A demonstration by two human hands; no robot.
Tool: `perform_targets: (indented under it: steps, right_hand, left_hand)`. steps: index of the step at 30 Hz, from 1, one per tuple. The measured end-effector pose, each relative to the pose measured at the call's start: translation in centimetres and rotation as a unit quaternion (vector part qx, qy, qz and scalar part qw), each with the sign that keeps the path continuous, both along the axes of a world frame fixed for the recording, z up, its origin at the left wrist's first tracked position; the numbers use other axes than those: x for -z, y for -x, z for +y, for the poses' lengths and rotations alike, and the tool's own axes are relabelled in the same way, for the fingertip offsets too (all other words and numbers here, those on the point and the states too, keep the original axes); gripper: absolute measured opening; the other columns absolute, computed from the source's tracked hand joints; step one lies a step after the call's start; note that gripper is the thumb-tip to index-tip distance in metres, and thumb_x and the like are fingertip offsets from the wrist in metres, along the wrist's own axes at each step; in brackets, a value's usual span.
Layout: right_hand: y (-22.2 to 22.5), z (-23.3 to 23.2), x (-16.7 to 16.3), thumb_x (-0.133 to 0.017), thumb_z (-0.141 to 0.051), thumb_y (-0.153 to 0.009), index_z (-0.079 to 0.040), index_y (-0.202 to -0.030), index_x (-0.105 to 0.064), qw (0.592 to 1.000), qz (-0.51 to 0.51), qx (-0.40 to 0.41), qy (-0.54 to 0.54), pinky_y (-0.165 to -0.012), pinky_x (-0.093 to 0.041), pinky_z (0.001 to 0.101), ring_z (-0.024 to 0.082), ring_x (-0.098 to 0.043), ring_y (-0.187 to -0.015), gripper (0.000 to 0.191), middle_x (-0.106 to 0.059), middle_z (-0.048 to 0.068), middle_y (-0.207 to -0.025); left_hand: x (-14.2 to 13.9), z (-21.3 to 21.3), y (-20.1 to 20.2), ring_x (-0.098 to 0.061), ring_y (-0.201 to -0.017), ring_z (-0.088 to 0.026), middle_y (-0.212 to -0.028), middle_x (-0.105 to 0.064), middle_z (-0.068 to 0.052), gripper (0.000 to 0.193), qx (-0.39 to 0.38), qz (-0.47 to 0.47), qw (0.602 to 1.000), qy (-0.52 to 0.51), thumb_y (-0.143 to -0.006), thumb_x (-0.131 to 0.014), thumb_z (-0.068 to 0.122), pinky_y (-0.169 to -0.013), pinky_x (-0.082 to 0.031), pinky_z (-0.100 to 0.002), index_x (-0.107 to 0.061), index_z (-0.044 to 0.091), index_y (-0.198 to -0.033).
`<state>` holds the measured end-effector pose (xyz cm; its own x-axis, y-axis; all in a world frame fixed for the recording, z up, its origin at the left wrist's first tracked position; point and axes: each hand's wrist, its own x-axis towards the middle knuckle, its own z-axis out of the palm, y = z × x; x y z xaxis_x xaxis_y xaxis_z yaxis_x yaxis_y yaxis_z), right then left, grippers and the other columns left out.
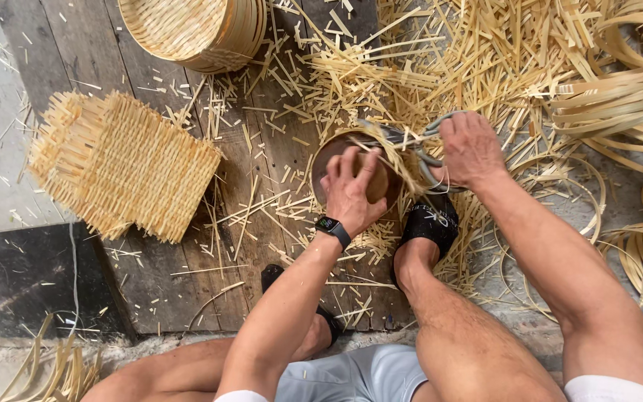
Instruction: The person sits on the floor of a bamboo craft workshop and assembles round woven bamboo basket bases. They trim a square woven bamboo mat with scissors, press it over a round wooden mold to shape it, weave and tuck thin bamboo strips around the rim, and stack the finished round basket with others.
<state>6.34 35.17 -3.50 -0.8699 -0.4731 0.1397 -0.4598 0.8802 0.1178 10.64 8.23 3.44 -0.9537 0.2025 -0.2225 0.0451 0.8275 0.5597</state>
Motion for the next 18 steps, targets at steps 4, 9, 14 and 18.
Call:
perform_targets:
  steps: [4,9,14,18]
  right_hand:
    - [0.1,0.2,-0.2,-0.057,-0.032,-0.103,-0.008,-0.089,-0.057,0.963,-0.245,0.076,-0.08,-0.066,-0.053,0.0334,0.019,-0.058,-0.073,0.028,-0.057,0.007,-0.079]
    - [0.0,1.3,-0.8,-0.069,-0.048,-0.083,-0.008,-0.089,-0.057,0.971,-0.221,0.07,-0.06,-0.066,-0.052,0.0322,0.018,-0.057,-0.073,0.042,-0.056,0.006,-0.079]
    - [0.5,-1.1,-0.1,-0.078,-0.038,-0.058,-0.009,-0.079,-0.06,0.992,-0.123,0.024,-0.034,-0.063,-0.053,0.0294,0.017,-0.057,-0.07,0.04,-0.058,0.006,-0.075]
    - [0.6,-0.3,-0.7,-0.065,-0.023,-0.1,-0.008,-0.094,-0.061,0.94,-0.32,0.081,-0.079,-0.067,-0.054,0.0333,0.018,-0.061,-0.076,0.017,-0.062,0.007,-0.083]
  left_hand:
    - [-0.3,-1.5,1.2,-0.036,-0.137,-0.039,-0.148,-0.041,-0.012,0.099,0.102,0.003,0.995,-0.002,-0.054,-0.086,0.024,-0.107,-0.037,-0.059,-0.048,0.031,-0.145]
    - [-0.6,-2.7,2.7,-0.034,-0.139,-0.038,-0.145,-0.042,-0.012,0.1,0.203,-0.069,0.976,0.028,-0.053,-0.086,0.021,-0.108,-0.034,-0.058,-0.048,0.035,-0.144]
    - [-0.7,-3.4,3.7,-0.031,-0.14,-0.041,-0.151,-0.041,-0.01,0.105,0.304,-0.055,0.95,0.044,-0.049,-0.088,0.02,-0.109,-0.031,-0.06,-0.046,0.037,-0.144]
    - [-1.1,-3.3,3.1,-0.033,-0.137,-0.04,-0.147,-0.04,-0.011,0.11,0.246,-0.02,0.969,0.027,-0.044,-0.092,0.029,-0.11,-0.03,-0.061,-0.045,0.036,-0.143]
